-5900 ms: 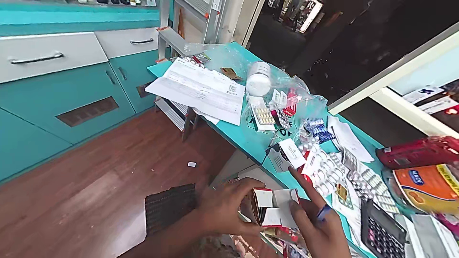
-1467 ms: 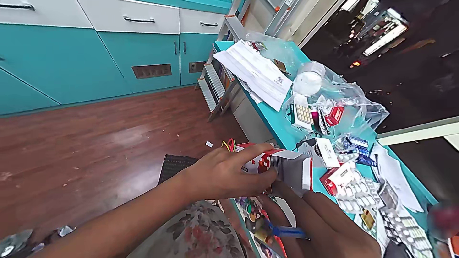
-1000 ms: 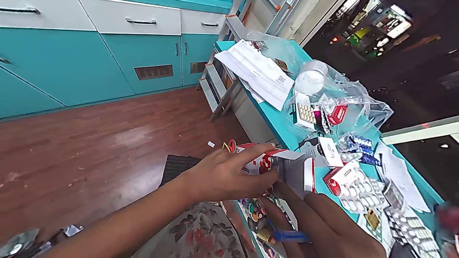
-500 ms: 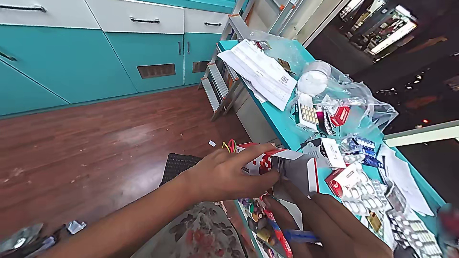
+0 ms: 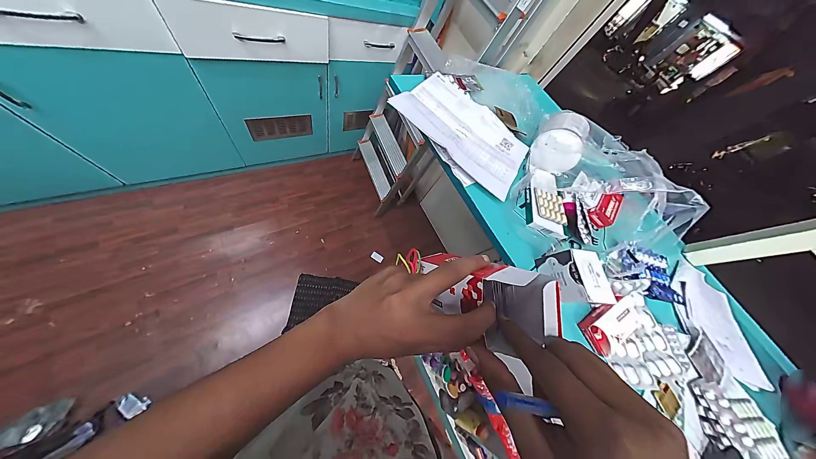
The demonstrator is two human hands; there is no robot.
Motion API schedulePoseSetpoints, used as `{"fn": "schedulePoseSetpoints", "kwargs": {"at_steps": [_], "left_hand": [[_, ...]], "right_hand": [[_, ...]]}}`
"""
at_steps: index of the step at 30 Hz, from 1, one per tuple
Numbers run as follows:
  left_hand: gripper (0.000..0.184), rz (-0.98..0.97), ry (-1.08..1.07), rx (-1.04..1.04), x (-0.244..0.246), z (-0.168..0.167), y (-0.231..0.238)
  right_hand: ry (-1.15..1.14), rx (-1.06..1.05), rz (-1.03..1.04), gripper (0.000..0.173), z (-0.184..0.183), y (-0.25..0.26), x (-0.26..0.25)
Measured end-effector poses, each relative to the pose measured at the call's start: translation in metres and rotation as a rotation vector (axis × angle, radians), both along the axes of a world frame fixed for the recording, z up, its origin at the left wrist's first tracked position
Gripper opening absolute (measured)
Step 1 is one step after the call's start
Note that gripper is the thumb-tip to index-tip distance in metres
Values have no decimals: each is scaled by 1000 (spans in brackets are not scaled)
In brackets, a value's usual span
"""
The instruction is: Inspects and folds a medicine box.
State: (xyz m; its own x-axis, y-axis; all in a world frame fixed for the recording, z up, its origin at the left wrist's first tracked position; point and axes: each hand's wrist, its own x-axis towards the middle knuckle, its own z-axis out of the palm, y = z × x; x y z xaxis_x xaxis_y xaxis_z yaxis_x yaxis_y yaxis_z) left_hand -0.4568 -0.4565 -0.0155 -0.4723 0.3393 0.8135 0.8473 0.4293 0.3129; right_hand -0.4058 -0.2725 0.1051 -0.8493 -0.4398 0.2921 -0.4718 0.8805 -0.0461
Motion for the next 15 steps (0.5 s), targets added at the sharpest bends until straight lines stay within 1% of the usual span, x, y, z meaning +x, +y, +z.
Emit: {"fn": "schedulePoseSetpoints", "kwargs": {"at_steps": [4, 9, 15], "left_hand": [[19, 13, -3, -9, 0, 0, 0], [20, 8, -2, -7, -1, 1, 0], [21, 3, 2, -11, -2, 1, 1]], "right_hand": [[-1, 7, 1, 41, 0, -1, -2], [-9, 25, -14, 37, 1, -1, -3], [9, 25, -19, 39, -1, -1, -4]]}}
